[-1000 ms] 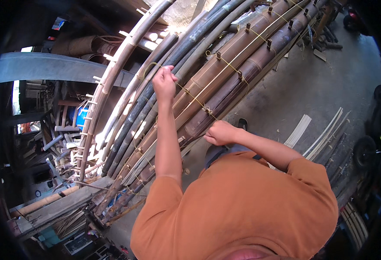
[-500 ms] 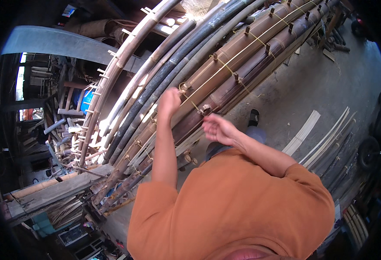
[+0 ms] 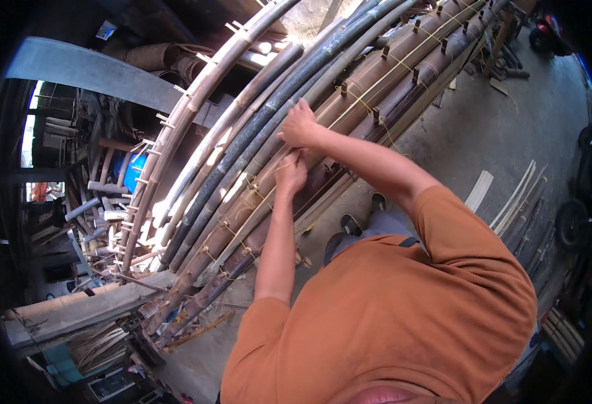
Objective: The person repeatedly picks up thin wooden strips from the floor and places them onto a large curved bamboo frame. They then use yellow string to tie each strip to the frame, securing it in place. The person continues this process for several strips throughout the clip.
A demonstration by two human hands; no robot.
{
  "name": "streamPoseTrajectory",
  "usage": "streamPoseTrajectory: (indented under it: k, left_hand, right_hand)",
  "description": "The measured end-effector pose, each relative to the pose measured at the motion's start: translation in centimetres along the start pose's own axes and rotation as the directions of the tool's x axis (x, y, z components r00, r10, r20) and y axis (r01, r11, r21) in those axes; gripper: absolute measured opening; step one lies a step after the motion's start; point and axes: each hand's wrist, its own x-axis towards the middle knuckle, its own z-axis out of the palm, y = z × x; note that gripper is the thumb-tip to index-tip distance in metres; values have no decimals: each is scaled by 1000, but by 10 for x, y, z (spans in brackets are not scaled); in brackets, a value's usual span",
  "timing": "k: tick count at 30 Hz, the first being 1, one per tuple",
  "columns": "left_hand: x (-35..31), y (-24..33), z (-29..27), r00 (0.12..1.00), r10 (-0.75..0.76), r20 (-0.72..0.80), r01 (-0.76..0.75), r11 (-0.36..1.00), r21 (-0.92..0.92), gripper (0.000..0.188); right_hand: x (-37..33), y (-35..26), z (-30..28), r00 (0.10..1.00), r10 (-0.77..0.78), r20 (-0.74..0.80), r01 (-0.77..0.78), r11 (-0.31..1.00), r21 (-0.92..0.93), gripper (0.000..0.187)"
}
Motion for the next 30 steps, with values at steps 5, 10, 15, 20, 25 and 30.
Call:
streamPoseTrajectory:
  k: [5, 10, 15, 20, 25, 30]
  left_hand:
    - [-10, -10, -6, 995, 30, -92, -34, 999, -36, 38]
    - [-10, 14, -3, 993, -54, -108, 63, 995, 82, 36]
    - [48, 40, -33, 949, -65, -309, -54, 931, -361, 25]
    - [108, -67, -8, 902, 24, -430, 133, 934, 331, 31]
    - [106, -50, -22, 961, -117, -251, 185, 946, 267, 36]
    - [11, -65, -91, 947, -17, -322, 65, 988, 139, 43]
  right_hand:
    - [-12, -15, -68, 965, -173, 199, -205, -19, 979, 54]
    - [-174, -17, 4, 917, -351, 190, 223, 846, 485, 36]
    - [-160, -40, -48, 936, -239, 258, -16, 704, 710, 37]
    - [-171, -32, -23, 909, -264, 321, -16, 749, 662, 35]
    - [-171, -67, -6, 952, -121, 281, -87, 774, 627, 33]
    - [-191, -139, 37, 881, -276, 384, -393, 23, 919, 32]
